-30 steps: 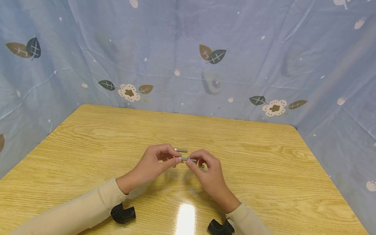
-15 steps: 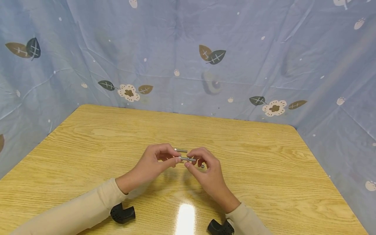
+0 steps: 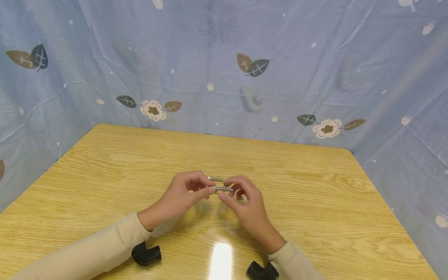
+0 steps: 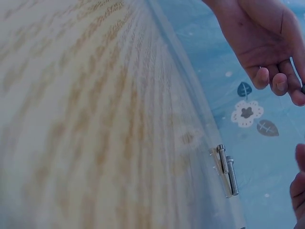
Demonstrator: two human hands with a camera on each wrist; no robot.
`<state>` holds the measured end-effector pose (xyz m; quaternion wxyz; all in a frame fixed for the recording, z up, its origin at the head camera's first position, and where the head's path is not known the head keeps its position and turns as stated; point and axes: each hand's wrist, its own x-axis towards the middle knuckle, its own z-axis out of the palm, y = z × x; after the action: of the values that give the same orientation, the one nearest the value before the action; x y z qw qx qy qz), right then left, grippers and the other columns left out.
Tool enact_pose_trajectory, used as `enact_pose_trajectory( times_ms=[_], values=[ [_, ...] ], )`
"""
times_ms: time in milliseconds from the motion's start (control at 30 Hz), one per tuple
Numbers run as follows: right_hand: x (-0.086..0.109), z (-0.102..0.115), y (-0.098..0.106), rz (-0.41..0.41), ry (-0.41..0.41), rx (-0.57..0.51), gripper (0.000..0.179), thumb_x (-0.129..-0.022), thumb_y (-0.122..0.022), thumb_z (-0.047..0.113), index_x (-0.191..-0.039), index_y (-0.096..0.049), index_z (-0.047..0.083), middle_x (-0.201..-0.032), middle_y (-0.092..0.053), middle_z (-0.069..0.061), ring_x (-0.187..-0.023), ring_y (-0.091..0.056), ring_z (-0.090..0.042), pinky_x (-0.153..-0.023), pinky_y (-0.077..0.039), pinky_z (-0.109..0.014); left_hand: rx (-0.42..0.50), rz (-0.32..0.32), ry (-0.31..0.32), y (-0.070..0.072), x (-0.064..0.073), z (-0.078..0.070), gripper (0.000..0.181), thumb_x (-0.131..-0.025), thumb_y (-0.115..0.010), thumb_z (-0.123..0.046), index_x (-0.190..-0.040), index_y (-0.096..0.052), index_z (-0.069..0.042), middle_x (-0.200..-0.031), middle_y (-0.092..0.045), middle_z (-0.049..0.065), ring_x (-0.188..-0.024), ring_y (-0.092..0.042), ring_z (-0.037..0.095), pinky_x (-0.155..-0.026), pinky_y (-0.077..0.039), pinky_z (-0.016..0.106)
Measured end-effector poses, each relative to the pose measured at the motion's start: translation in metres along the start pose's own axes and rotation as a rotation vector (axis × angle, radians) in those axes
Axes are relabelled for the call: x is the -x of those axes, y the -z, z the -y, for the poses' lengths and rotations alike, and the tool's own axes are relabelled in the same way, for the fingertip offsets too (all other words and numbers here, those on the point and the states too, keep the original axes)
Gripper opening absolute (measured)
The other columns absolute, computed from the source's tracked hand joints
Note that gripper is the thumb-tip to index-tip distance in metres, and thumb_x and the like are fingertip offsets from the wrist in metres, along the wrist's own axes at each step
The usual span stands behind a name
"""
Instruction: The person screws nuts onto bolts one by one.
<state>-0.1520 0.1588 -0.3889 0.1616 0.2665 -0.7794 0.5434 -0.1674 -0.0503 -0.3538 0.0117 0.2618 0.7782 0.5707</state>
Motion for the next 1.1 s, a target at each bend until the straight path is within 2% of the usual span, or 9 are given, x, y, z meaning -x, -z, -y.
enact_pose_trajectory(
  times_ms=[100, 200, 300, 567, 700, 767, 867, 967, 1100],
  values=[
    [-0.0011, -0.0005, -0.0004, -0.006, 0.031, -0.022, 0.028, -0.086, -0.066, -0.007, -0.111, -0.061, 0.004, -0.105, -0.060, -0.009, -0.078, -0.052, -0.010, -0.064, -0.043, -0.025, -0.004, -0.003, -0.005, 0.0003, -0.0002, 0.0003, 0.005, -0.090, -0.070, -0.021, -0.092, -0.073, -0.019, -0.093, -0.070, -0.002, -0.080, -0.064, 0.011, -0.071, -0.056, 0.027],
    [-0.0015, -0.0021, -0.0016, -0.016, 0.071, -0.036, 0.025, -0.085, -0.066, -0.010, -0.107, -0.062, -0.001, -0.101, -0.061, -0.007, -0.077, -0.051, -0.010, -0.063, -0.043, -0.025, -0.008, 0.001, -0.009, 0.0005, -0.0002, -0.0004, 0.005, -0.090, -0.069, -0.020, -0.093, -0.073, -0.019, -0.094, -0.070, -0.003, -0.081, -0.064, 0.010, -0.071, -0.056, 0.027],
    [-0.0012, -0.0022, -0.0023, -0.023, 0.077, -0.040, 0.022, -0.084, -0.066, -0.011, -0.105, -0.063, -0.003, -0.098, -0.062, -0.004, -0.077, -0.052, -0.009, -0.063, -0.043, -0.025, -0.009, 0.003, -0.012, 0.0004, -0.0003, -0.0001, 0.005, -0.090, -0.069, -0.021, -0.093, -0.073, -0.018, -0.094, -0.070, -0.003, -0.081, -0.064, 0.010, -0.071, -0.055, 0.027],
    [-0.0009, -0.0019, -0.0019, -0.012, 0.063, -0.027, 0.023, -0.087, -0.064, -0.008, -0.102, -0.067, 0.009, -0.096, -0.064, -0.004, -0.081, -0.053, -0.009, -0.065, -0.043, -0.024, -0.010, 0.008, -0.011, 0.0005, 0.0001, 0.0002, 0.005, -0.090, -0.069, -0.021, -0.093, -0.073, -0.019, -0.095, -0.070, -0.003, -0.080, -0.064, 0.011, -0.070, -0.056, 0.028],
    [-0.0007, -0.0005, -0.0010, -0.005, 0.041, 0.025, 0.018, -0.089, -0.063, -0.004, -0.098, -0.067, 0.011, -0.092, -0.065, -0.004, -0.081, -0.054, -0.008, -0.066, -0.043, -0.025, -0.008, 0.013, -0.017, 0.0004, 0.0001, 0.0002, 0.005, -0.091, -0.069, -0.021, -0.094, -0.073, -0.018, -0.095, -0.069, -0.003, -0.080, -0.064, 0.011, -0.070, -0.056, 0.028],
    [-0.0003, 0.0004, -0.0006, 0.001, 0.013, 0.055, 0.016, -0.089, -0.065, 0.000, -0.100, -0.067, 0.012, -0.094, -0.065, -0.002, -0.080, -0.054, -0.007, -0.067, -0.044, -0.025, -0.011, 0.013, -0.020, 0.0004, 0.0001, 0.0002, 0.006, -0.091, -0.069, -0.021, -0.094, -0.073, -0.017, -0.094, -0.069, -0.002, -0.080, -0.064, 0.011, -0.070, -0.056, 0.028],
    [-0.0002, 0.0006, -0.0002, -0.002, -0.006, 0.075, 0.024, -0.088, -0.068, 0.002, -0.108, -0.065, 0.013, -0.101, -0.064, -0.003, -0.080, -0.056, -0.007, -0.066, -0.045, -0.027, -0.014, 0.010, -0.024, 0.0004, -0.0001, 0.0005, 0.007, -0.091, -0.069, -0.021, -0.094, -0.073, -0.016, -0.094, -0.070, -0.002, -0.079, -0.064, 0.011, -0.069, -0.056, 0.027],
    [-0.0007, -0.0005, -0.0003, -0.019, 0.015, 0.054, 0.031, -0.085, -0.070, -0.001, -0.112, -0.063, 0.013, -0.105, -0.063, -0.005, -0.080, -0.055, -0.011, -0.066, -0.045, -0.030, -0.016, 0.006, -0.026, 0.0006, -0.0004, 0.0008, 0.006, -0.091, -0.068, -0.021, -0.093, -0.073, -0.017, -0.093, -0.070, -0.002, -0.079, -0.064, 0.010, -0.069, -0.056, 0.027],
    [-0.0017, -0.0019, -0.0011, -0.036, 0.068, 0.023, 0.027, -0.084, -0.069, -0.007, -0.106, -0.065, 0.008, -0.100, -0.063, -0.005, -0.079, -0.053, -0.013, -0.066, -0.044, -0.033, -0.018, 0.004, -0.028, 0.0005, -0.0005, 0.0009, 0.005, -0.091, -0.069, -0.020, -0.093, -0.073, -0.019, -0.093, -0.070, -0.003, -0.079, -0.065, 0.011, -0.069, -0.056, 0.027]
  ],
)
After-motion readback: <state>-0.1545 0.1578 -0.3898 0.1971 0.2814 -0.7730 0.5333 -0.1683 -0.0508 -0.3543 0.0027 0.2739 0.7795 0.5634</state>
